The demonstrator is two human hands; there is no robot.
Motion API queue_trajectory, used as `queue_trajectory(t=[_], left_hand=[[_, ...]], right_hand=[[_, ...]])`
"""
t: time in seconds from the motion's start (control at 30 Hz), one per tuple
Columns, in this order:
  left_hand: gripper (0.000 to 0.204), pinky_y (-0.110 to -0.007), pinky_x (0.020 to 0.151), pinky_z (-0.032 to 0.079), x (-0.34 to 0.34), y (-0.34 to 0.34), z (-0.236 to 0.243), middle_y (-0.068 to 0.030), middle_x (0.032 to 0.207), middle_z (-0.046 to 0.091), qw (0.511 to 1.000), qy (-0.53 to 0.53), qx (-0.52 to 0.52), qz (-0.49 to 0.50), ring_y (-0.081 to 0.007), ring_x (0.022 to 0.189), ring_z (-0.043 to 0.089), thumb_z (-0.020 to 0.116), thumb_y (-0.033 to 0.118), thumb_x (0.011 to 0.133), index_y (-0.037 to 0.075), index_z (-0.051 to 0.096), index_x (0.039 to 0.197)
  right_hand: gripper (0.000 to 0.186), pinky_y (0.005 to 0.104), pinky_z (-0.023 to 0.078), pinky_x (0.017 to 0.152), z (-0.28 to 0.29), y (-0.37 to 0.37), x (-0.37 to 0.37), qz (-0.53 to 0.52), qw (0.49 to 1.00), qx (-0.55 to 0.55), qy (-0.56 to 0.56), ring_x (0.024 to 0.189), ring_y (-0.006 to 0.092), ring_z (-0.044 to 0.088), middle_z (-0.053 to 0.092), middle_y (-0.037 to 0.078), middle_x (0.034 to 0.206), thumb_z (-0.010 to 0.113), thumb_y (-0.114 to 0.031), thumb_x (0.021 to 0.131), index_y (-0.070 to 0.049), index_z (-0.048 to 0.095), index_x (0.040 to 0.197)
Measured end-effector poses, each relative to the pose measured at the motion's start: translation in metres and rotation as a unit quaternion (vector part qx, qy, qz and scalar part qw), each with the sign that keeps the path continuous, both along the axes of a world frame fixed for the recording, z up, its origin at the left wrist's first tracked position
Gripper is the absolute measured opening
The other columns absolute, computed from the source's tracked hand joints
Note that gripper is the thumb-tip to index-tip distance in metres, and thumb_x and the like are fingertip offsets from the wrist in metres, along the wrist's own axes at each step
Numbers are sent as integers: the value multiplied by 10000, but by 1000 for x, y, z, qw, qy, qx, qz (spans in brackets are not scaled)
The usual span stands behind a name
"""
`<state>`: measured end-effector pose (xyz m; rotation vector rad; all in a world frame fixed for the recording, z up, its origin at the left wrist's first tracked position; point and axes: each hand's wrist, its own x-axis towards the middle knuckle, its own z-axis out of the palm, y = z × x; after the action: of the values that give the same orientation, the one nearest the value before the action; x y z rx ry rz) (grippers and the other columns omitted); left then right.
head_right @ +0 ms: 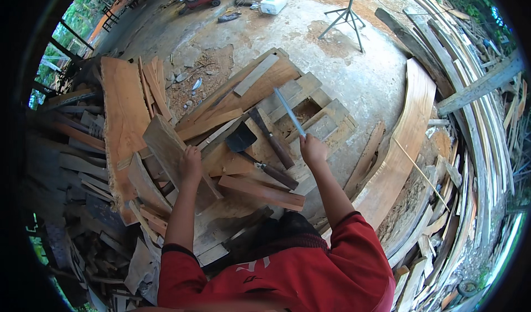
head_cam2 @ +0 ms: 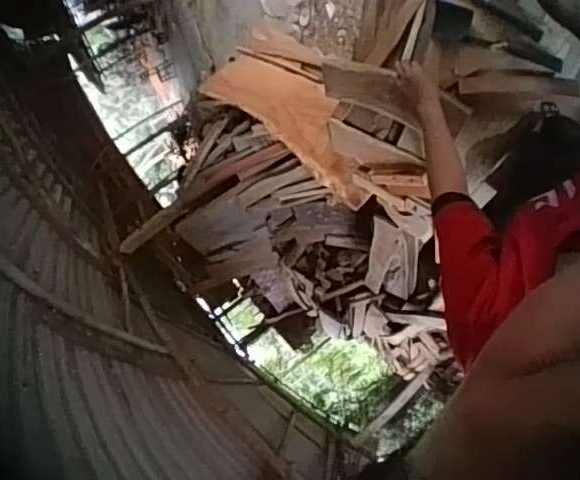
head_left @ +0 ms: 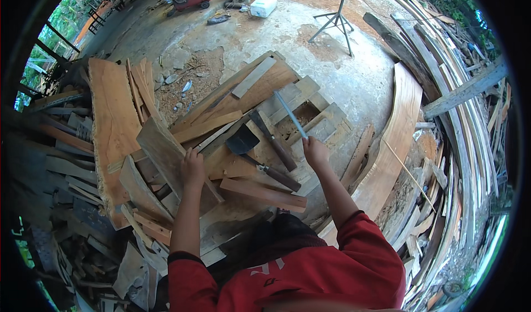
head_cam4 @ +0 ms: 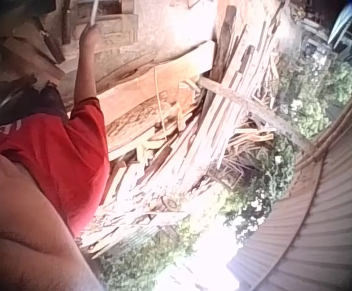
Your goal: The person chisels a mortise into a wooden plank using a chisel and a wooden block as a mallet.
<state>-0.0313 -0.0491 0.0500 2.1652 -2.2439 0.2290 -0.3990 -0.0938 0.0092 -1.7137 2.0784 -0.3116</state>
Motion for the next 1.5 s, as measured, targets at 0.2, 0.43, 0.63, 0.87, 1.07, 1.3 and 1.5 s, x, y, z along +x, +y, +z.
queue_trajectory(t=[0.2,0.43,0.63,0.87,1.07,1.3,1.5], left_hand=[[120,-367,940,368,-8,-4,3,-73,1156,506,999,40,-32,-14,-237,1162,416,517,67,782,29,605,855],[144,-363,935,365,6,-2,-22,-66,1137,512,991,-87,-66,-79,-221,1162,410,538,89,746,31,654,808],[226,-391,941,365,-10,8,-15,-129,1142,504,998,28,-46,20,-283,1178,401,532,110,746,22,608,940],[576,-421,968,338,-11,86,6,-178,1285,366,940,272,-135,157,-335,1191,364,625,188,767,73,374,1272],[606,-434,955,340,21,210,-7,-160,1235,417,902,276,-116,311,-323,1193,366,637,234,752,64,366,1267],[568,-434,907,367,52,289,-18,-142,1142,478,853,284,-18,437,-320,1102,450,638,255,755,73,395,1236],[416,-432,842,401,58,285,-35,-125,1042,518,861,267,-76,426,-306,980,519,625,167,737,78,494,1122]], right_hand=[[314,459,456,721,-27,-1,2,23,999,-24,-11,837,374,577,585,190,936,459,-314,865,-62,541,1034],[373,442,442,787,-42,10,-7,53,997,-27,-39,931,383,533,510,210,1066,551,-192,805,-66,494,1151],[371,405,441,813,-40,9,-1,81,992,-93,35,1002,335,502,476,160,1127,573,-193,785,-51,511,1122],[408,414,407,867,-30,3,32,151,979,-128,52,1064,362,467,450,209,1179,555,-221,812,-14,494,1159],[383,432,402,880,-36,-12,44,205,972,-99,62,1074,383,466,467,230,1175,533,-193,807,3,512,1135],[412,451,371,924,-12,2,85,225,965,-82,105,1151,380,408,391,237,1258,519,-255,842,9,489,1157],[414,451,370,923,17,28,149,356,922,-119,96,1147,369,410,403,217,1240,530,-233,834,-5,464,1173]])
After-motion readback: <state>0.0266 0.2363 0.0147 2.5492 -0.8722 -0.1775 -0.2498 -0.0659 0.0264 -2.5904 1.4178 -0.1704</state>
